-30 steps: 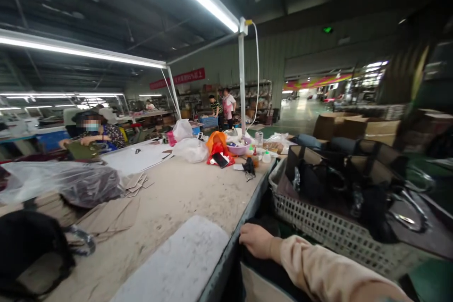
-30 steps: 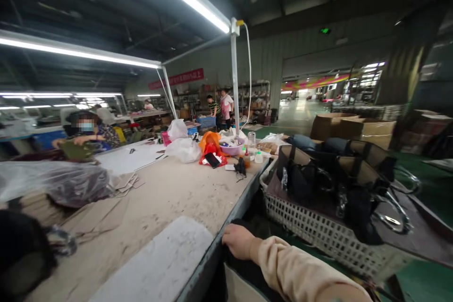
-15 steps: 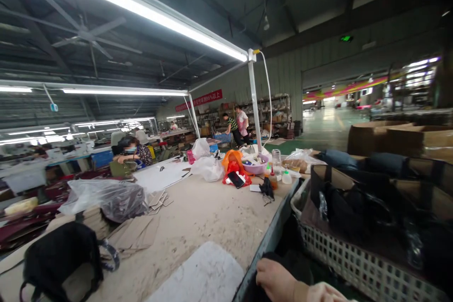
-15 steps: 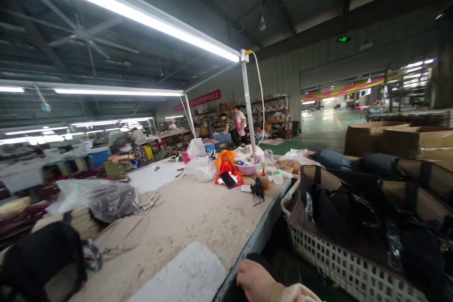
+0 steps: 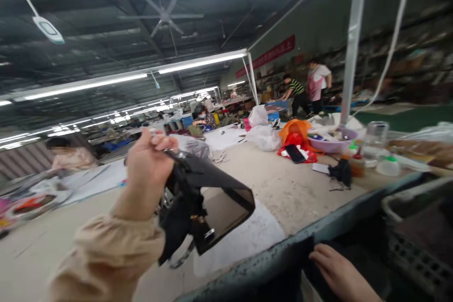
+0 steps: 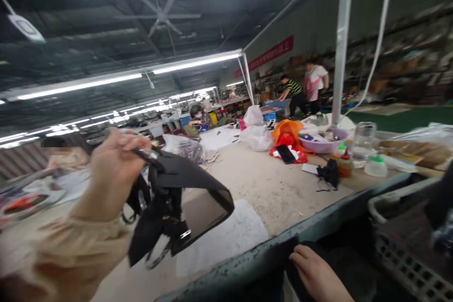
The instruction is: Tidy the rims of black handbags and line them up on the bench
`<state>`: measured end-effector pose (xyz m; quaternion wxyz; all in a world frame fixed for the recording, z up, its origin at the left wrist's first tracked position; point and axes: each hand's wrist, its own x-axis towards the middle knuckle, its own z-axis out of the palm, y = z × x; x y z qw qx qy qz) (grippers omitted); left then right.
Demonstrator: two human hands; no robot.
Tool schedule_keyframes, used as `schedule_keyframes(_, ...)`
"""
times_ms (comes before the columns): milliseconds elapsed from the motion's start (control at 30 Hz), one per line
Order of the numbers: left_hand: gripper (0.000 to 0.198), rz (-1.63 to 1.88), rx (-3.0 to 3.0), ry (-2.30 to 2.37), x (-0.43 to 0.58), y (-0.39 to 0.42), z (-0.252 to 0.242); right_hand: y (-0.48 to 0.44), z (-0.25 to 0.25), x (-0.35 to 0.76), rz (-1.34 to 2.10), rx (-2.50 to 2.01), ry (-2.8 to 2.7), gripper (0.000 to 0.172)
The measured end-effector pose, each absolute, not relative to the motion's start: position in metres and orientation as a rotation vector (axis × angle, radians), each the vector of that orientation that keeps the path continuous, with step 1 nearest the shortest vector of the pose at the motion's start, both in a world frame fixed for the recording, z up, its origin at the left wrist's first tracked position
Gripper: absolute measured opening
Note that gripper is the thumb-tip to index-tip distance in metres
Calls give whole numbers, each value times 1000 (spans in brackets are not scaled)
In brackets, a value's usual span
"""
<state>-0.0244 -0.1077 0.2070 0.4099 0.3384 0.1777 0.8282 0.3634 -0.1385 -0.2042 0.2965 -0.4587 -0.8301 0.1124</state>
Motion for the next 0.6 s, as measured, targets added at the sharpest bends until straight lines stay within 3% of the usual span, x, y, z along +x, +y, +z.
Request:
schedule_keyframes(100,32,1911,793,460,-2,-86,186,-137,-212,378,389,-1215,-2141,21)
schedule_keyframes(267,29,1821,758,555,68,-32,138,-123,-189,389,709,-1298,-1792,23)
schedule_keyframes(433,13,1654,810,684,119,-21,95,-99,-107,364,864,-1184,-1548,52)
schedule_keyframes(600,25,1437,908,865,151,-17,63,-68,-7,306,701,-983,-1716,71)
